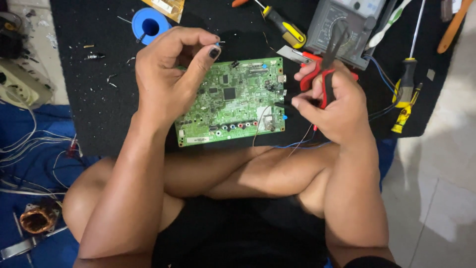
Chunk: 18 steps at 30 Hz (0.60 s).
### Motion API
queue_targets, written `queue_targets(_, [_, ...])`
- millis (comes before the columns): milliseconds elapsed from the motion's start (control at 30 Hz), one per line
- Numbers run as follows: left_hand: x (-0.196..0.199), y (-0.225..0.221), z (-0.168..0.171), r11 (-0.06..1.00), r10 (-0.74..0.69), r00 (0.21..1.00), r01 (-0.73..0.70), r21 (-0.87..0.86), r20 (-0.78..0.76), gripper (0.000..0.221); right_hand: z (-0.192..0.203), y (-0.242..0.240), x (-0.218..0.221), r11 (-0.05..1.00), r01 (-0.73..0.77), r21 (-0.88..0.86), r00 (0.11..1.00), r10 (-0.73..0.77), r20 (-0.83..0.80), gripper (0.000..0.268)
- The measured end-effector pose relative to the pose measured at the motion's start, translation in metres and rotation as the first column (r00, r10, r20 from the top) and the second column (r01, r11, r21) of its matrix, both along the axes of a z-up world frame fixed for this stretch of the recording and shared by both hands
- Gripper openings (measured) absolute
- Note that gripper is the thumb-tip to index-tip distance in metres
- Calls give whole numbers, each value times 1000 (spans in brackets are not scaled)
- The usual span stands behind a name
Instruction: The person is re-soldering connections on a green circuit board and testing them with a multimeter.
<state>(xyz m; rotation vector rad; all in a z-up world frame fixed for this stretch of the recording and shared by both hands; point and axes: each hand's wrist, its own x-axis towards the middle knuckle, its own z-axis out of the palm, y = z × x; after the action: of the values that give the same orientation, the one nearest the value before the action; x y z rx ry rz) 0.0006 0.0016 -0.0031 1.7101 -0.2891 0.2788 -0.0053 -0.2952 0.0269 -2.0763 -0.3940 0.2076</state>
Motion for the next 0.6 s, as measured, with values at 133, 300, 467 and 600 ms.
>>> queue_targets(133, [0, 1, -3, 1000, -8, 1000, 7, -26, -16, 8, 3, -1, -9, 1000, -11, -15, 1000, 10, -23, 41])
queue_targets(300, [-1, -2, -7, 998, 16, 1000, -16, -56, -11, 9, 8, 1, -19, 986, -101, -129, 994, 107, 36, 37])
queue_targets(467, [-17, 2, -3, 999, 49, 997, -49, -6, 64, 9, 6, 4, -33, 993, -66, -94, 995, 73, 70, 37])
queue_targets(600, [-39, 7, -6, 993, 116, 993, -116, 3, 30, 11, 1, -16, -51, 999, 39, 24, 998, -40, 53, 37])
